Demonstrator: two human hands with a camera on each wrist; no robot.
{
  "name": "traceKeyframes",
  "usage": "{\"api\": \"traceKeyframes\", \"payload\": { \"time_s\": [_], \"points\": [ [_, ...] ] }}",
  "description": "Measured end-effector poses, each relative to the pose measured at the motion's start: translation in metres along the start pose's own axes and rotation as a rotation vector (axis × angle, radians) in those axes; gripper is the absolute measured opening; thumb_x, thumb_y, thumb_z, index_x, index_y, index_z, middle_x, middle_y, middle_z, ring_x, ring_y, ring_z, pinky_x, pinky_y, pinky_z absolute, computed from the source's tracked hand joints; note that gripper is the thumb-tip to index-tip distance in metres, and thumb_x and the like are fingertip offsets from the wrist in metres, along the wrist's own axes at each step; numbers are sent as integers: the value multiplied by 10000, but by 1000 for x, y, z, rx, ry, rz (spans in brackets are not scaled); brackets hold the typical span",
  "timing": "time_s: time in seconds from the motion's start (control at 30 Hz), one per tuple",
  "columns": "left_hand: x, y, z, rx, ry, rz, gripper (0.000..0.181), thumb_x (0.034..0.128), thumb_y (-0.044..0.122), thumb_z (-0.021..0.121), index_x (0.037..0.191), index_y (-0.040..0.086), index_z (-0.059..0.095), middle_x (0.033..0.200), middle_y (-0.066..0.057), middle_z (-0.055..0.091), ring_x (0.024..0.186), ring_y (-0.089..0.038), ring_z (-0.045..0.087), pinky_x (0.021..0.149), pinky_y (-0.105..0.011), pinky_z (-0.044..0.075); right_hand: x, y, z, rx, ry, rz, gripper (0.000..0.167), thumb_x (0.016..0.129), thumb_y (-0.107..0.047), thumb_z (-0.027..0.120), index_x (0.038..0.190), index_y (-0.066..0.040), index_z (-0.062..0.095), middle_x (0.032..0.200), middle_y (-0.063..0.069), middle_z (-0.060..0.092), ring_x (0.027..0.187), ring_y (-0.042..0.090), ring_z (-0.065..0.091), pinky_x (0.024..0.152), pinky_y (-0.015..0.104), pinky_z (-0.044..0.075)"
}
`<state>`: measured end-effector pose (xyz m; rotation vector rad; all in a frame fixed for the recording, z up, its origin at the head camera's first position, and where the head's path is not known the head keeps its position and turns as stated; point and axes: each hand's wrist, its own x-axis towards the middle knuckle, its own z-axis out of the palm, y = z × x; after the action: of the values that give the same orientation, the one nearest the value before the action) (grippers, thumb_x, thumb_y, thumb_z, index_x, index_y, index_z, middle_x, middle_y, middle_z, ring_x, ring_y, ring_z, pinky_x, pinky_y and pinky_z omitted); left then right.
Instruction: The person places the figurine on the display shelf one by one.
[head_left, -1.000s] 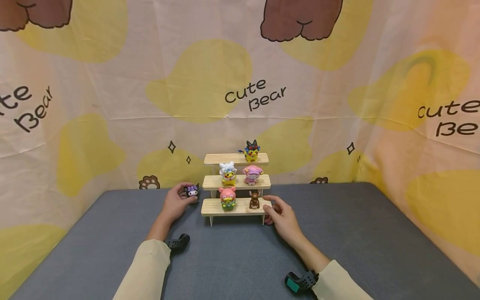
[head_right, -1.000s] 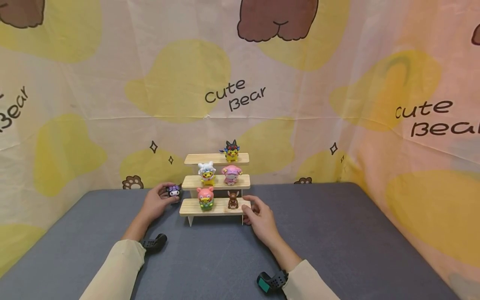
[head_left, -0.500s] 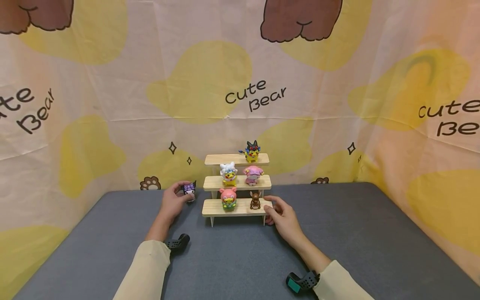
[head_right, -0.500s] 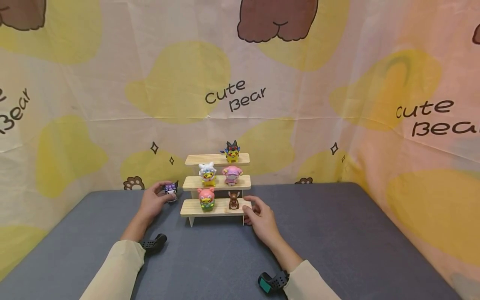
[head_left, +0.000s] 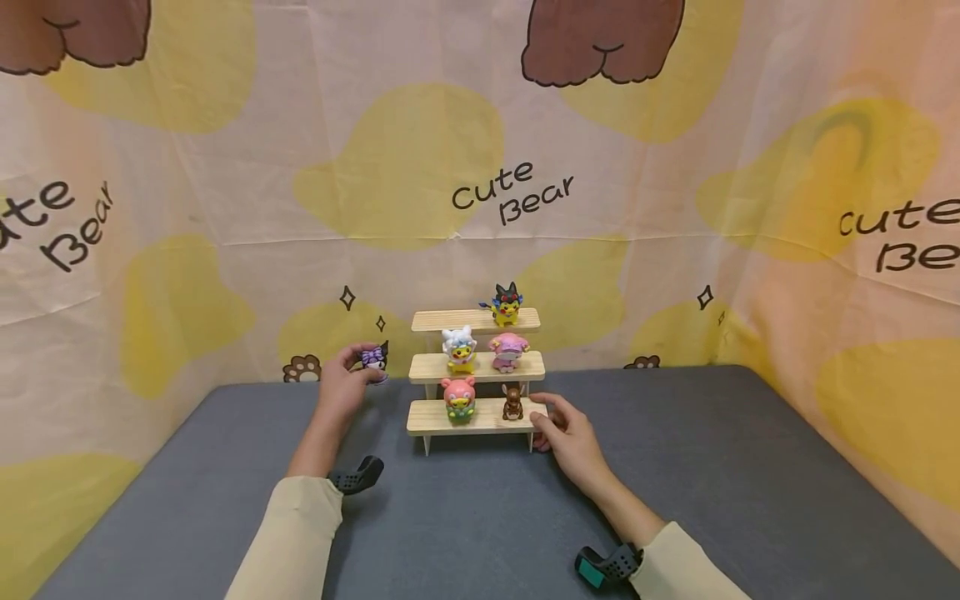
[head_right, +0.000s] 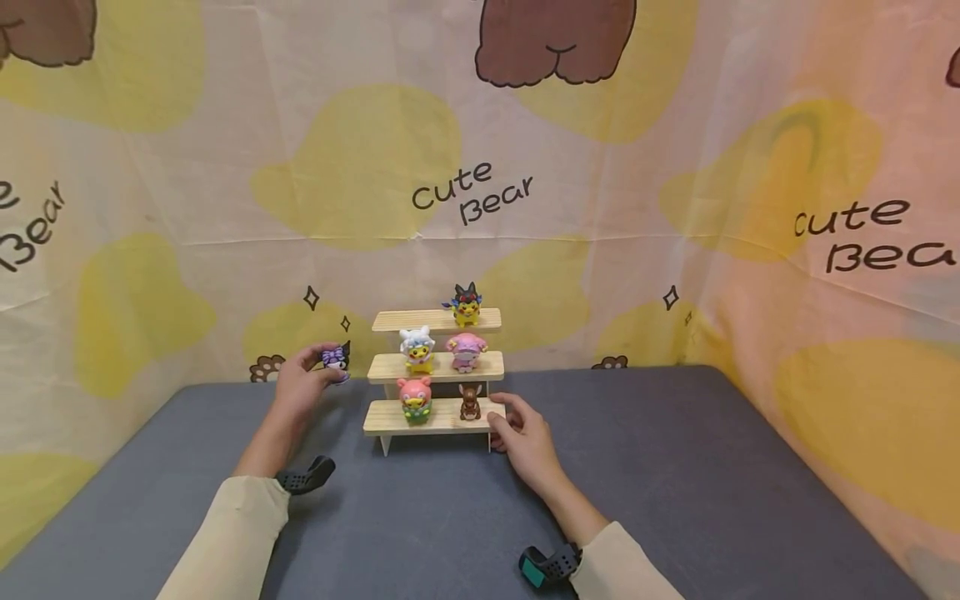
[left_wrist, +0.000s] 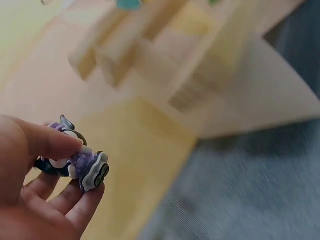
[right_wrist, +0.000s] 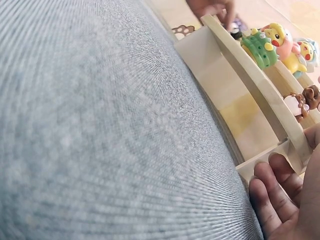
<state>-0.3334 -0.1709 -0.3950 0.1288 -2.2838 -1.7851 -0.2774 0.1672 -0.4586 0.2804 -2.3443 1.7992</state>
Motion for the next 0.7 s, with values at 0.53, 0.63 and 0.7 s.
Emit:
{"api": "traceKeyframes", "payload": {
  "time_s": [0.53,0.63,0.7],
  "points": [
    [-17,47,4,-62,-58,42,471,941,28,658,1396,80,548,1464,-153,526,1184,-217,520,802,-142,495,-2,-8,-2,13,-9,2,316,996,-167,640,1307,-111,642,818,173,677,658,188,667,630,287,567],
    [-19,52,7,-71,-61,73,465,927,11,663,1378,66,561,1425,-164,558,1118,-173,554,785,-133,499,-1,-6,-1,17,-5,1,325,994,-162,642,1313,-96,636,810,164,674,652,183,664,624,291,568],
    [-20,56,11,-76,-61,98,459,915,-3,668,1360,60,575,1387,-170,580,1061,-142,574,781,-141,508,1,0,0,20,-2,-3,338,995,-181,643,1322,-99,629,811,146,676,651,166,659,619,284,565]
  ]
}}
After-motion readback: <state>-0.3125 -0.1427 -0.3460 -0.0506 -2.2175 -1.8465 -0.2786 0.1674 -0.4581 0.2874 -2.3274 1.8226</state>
